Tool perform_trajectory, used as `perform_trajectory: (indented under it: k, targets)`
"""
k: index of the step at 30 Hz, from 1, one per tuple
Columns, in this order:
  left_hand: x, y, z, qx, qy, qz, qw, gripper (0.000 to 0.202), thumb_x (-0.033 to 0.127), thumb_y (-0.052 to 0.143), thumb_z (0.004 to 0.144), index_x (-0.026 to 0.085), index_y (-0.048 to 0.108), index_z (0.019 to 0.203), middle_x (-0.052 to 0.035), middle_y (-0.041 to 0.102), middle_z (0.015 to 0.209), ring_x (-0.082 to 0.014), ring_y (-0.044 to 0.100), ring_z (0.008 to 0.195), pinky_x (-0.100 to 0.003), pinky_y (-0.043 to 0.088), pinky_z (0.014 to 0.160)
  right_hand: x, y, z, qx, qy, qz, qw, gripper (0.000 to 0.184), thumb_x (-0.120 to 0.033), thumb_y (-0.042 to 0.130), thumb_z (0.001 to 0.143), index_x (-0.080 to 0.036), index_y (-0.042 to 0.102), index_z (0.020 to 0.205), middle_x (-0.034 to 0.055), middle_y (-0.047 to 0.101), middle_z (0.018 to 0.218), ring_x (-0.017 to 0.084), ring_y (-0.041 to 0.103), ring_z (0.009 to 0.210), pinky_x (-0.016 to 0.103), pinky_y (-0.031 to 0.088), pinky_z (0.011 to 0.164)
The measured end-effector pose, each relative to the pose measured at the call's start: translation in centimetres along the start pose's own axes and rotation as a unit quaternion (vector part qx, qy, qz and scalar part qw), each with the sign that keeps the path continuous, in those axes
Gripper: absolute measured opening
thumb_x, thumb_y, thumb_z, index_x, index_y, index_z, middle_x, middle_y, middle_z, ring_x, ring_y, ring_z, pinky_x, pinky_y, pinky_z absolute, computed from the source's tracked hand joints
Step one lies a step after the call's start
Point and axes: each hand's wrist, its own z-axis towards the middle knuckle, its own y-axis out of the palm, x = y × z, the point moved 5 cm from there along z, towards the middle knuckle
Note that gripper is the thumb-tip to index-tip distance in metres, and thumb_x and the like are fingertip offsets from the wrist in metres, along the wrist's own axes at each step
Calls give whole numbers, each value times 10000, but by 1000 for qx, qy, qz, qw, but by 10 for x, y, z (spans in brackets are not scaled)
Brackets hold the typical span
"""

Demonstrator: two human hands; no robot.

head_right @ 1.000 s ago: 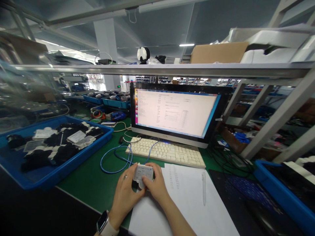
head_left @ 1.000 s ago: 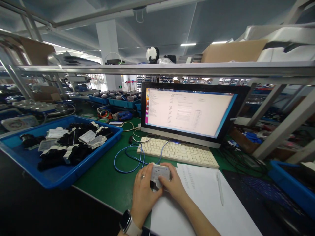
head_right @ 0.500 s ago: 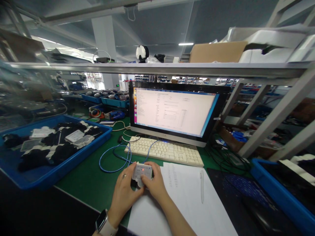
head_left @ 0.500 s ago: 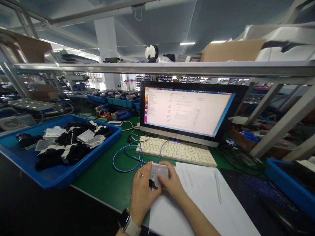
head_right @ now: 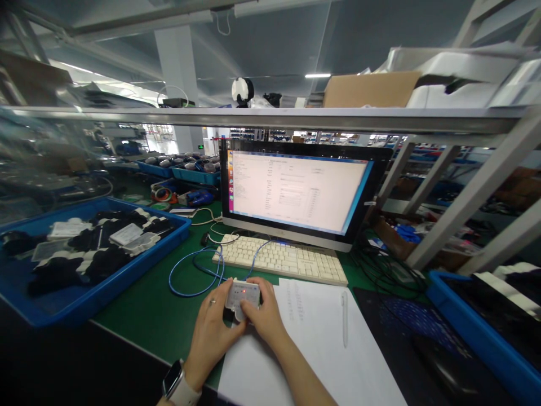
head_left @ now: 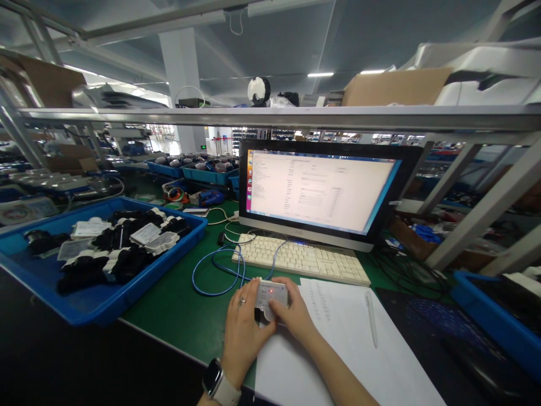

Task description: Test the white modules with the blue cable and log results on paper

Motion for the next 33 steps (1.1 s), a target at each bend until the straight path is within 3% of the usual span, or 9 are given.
perform_trajectory:
  k: [33]
  targets:
    - [1,-1,1,6,5,7,1000,676,212,608,691,169,370,1322,-119,543,1264,-281,507,1157,-456,427,982,-1,-1,0,1,13,12,1000,343,-223,604,622,-224,595,965,48,603,980,259,550,955,405,452,858]
